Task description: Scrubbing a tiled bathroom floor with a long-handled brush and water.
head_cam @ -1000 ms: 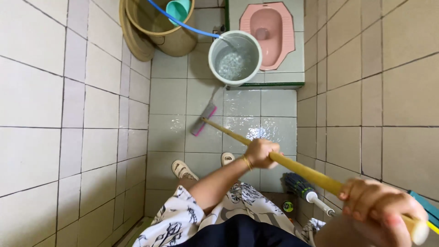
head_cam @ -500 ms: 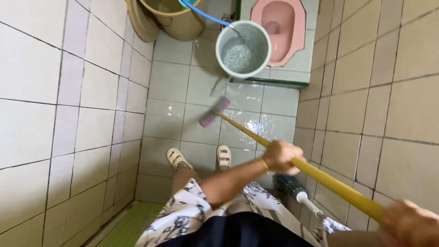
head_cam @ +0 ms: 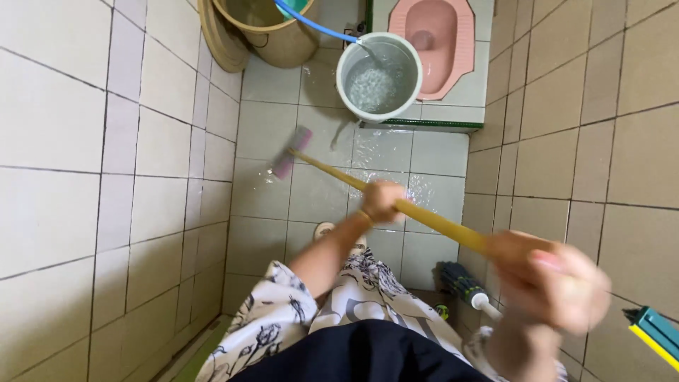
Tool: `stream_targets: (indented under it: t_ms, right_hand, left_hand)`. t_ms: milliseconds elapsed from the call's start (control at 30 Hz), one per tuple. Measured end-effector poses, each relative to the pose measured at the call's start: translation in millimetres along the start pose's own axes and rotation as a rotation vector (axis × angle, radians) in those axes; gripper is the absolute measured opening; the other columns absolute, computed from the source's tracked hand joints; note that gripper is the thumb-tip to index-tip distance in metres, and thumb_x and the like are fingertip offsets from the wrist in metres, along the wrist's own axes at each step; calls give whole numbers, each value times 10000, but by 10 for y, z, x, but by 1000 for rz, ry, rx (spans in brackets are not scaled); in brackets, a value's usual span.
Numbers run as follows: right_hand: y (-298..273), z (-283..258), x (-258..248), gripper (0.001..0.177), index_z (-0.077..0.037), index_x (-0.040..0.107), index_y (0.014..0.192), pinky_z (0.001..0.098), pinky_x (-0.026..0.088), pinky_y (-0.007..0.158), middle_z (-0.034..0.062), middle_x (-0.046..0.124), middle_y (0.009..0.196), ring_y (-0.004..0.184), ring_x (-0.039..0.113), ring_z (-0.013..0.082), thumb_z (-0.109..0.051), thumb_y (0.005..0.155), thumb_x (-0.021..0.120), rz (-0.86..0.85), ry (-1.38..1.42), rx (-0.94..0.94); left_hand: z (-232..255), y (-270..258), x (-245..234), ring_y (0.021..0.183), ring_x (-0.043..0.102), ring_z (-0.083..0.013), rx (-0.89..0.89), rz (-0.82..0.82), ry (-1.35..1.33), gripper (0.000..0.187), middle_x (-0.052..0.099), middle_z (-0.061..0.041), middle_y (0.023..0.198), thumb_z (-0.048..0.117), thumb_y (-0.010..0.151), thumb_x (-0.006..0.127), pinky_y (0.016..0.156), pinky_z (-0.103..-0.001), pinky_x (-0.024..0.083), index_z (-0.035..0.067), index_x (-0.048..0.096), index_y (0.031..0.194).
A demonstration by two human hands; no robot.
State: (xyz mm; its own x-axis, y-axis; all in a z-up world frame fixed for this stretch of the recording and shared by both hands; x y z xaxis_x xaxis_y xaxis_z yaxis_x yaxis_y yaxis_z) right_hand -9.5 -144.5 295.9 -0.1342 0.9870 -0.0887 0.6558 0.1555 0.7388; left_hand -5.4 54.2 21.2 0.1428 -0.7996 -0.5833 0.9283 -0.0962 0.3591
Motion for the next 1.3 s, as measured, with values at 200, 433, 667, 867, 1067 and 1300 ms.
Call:
stream_targets:
  t_ms: [200, 433, 667, 867, 1067, 1300]
  right_hand:
    - [-621, -102, -1360, 227, -349, 534, 855, 109, 687, 665, -202, 626, 721, 642, 718, -84, -296, 754, 729, -524, 51, 272]
    - [-466, -108, 476, 237, -53, 528, 1264, 359, 431, 504, 107, 541, 749, 549, 448, 146, 61, 1075, 442, -14, -518, -202]
    - [-77, -629, 560, 356, -63, 503, 1328, 315, 613, 575, 39, 593, 719, 612, 623, 135, 93, 1024, 600, -116, -514, -303]
    - [-493, -695, 16, 316, -380, 514, 890, 99, 530, 516, -208, 377, 551, 394, 411, -96, -490, 1176, 432, 63, 92, 292]
    - [-172, -383, 1413, 269, -208, 279, 671, 299, 237, 424, -53, 307, 517, 435, 194, 55, -12, 851, 320, 241, 153, 224]
    - [-267, -495, 834, 72, -26, 562, 971, 363, 539, 583, 163, 694, 784, 558, 599, 203, -23, 987, 632, -12, -393, 24]
  left_hand:
    - [1065, 190, 58, 342, 337, -66, 201, -18, -358, 442, 350, 110, 415, 209, 918, 584, 338, -234, 242, 204, 406, 513]
    - [-386, 43, -244, 477, 499, -122, 152, -74, -93, 145, 579, 72, 567, 192, 745, 664, 473, -277, 445, 221, 608, 614]
    - [-229, -199, -158, 355, 352, -63, 119, -161, -88, 606, 360, 111, 418, 593, 982, 317, 334, -245, 297, 225, 433, 515]
    - [818, -66, -623, 345, 353, -97, 165, -54, -320, 407, 387, 89, 414, 175, 863, 648, 376, -246, 247, 198, 427, 522]
    - [-668, -208, -855, 379, 356, -127, 113, -10, -159, 235, 449, 73, 436, 102, 674, 641, 365, -287, 258, 188, 494, 510]
    - [-445, -229, -795, 366, 306, -108, 201, 88, -171, 320, 377, 79, 429, 168, 748, 582, 348, -265, 278, 204, 407, 482]
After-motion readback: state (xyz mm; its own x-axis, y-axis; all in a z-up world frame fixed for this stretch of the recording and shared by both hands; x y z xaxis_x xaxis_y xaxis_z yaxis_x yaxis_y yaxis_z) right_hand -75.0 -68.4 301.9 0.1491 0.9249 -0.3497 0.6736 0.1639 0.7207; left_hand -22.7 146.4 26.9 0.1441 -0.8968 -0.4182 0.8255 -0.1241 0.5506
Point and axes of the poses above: each hand's wrist, its own y-axis towards the middle knuckle, its own x-axis out of the palm, z = x × y, the point moved 1 cm from there along y, towards the middle knuckle
